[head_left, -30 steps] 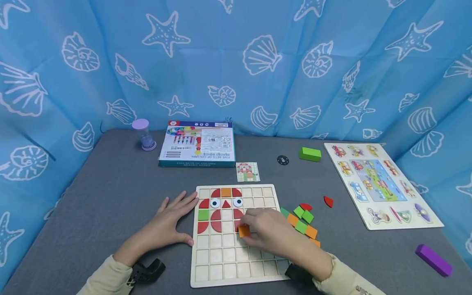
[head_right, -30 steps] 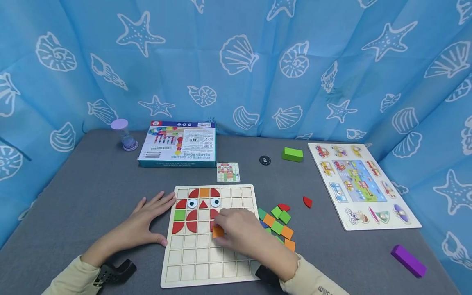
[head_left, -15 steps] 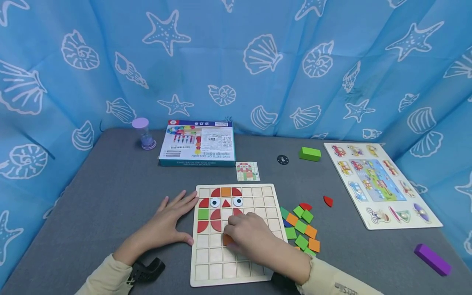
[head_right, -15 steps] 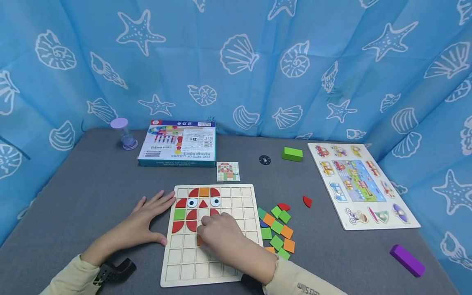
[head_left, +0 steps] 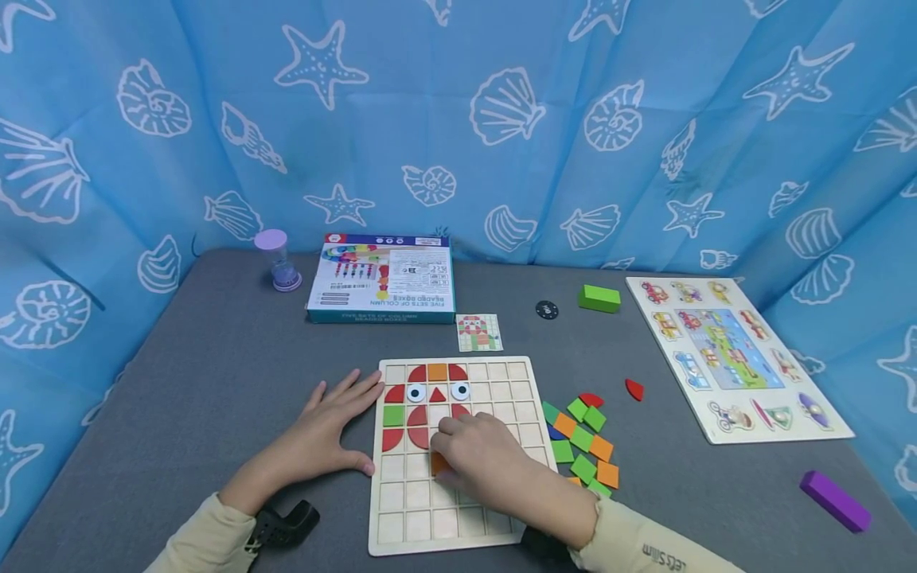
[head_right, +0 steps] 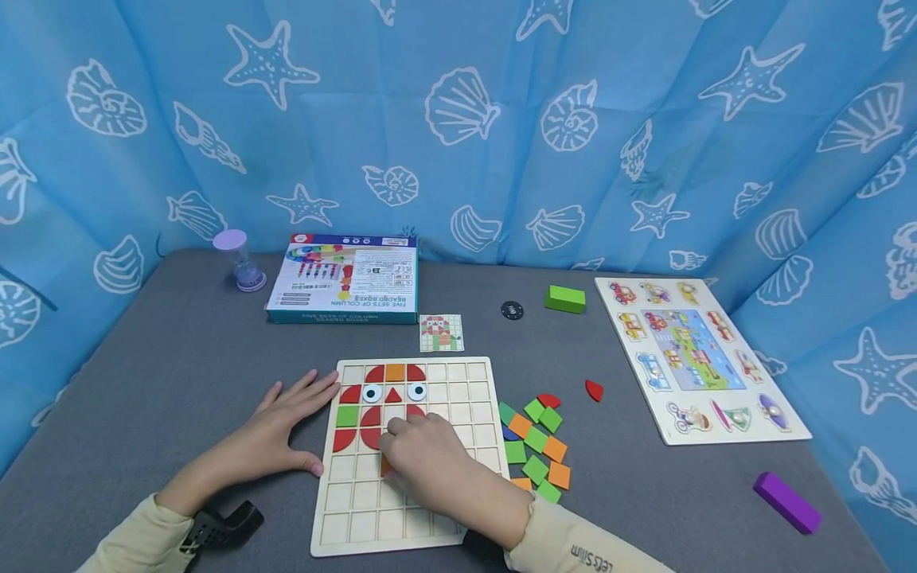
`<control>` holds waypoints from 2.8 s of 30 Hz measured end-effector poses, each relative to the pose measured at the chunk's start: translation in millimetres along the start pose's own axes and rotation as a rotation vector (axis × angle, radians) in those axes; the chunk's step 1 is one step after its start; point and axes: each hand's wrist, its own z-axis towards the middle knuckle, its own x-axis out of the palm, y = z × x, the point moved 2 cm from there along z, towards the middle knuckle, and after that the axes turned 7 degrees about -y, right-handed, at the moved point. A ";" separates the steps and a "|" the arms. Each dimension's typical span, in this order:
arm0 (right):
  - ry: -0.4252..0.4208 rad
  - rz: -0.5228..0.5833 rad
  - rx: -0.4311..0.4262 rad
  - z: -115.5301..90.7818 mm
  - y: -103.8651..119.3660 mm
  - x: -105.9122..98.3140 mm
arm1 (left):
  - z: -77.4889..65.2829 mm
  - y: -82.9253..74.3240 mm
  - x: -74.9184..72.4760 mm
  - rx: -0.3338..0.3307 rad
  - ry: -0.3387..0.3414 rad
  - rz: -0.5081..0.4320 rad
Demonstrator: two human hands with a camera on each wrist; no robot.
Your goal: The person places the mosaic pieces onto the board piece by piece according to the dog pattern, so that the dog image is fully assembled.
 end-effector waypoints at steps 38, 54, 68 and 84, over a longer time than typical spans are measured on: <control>-0.021 0.094 0.121 14.3 -18.6 -4.8 | 1.4 1.5 1.7 0.015 -0.010 0.008; -0.054 -0.019 0.704 -102.4 -130.8 -21.3 | 0.1 1.7 1.6 -0.003 -0.002 -0.002; -0.178 0.024 0.613 -90.2 -108.3 -20.8 | 0.1 2.4 3.0 -0.010 0.003 -0.002; -0.089 0.153 0.095 -16.2 -3.2 -2.2 | 0.4 3.1 2.4 0.006 0.001 0.004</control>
